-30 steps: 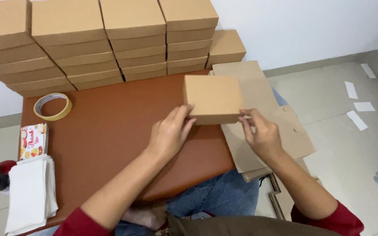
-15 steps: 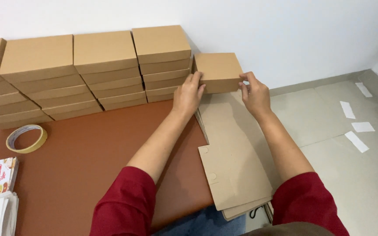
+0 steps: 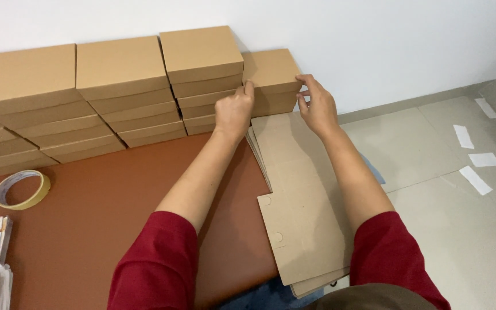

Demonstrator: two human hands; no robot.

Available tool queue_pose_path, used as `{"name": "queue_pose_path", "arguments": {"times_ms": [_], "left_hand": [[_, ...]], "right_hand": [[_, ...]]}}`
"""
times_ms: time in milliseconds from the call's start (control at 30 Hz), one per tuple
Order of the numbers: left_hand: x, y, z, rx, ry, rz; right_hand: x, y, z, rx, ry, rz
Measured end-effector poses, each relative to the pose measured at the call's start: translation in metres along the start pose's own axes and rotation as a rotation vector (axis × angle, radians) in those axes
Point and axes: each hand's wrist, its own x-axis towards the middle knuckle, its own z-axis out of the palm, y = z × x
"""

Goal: Assembling small cardboard boxes from flat templates by folding and tucking flaps.

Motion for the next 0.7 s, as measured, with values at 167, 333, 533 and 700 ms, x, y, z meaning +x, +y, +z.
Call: {"name": "queue_pose_path", "arguments": {"times_ms": [167,333,533,700], "left_hand": [[0.0,0.005,0.005,0.017,0.025,0.012],[-0.003,0.004,-0.011,-0.011,-0.086,0.046],[-0.046,0.009,-0.073,-0.27,-0.24,0.113],[-0.139,0.04,-0.128,-0.589,-0.583,0.29]], "right_hand": [[0.002,-0.007,-0.001,-0.057,-0.028,0.007],[0.0,-0.009,-0.005,-0.118,-0.082,-0.007],[-0.052,-0.056,-0.049,-0.188,-0.3,0.117],[-0.165,-0.079,-0.066,-0.258,-0.671,0.131]]}}
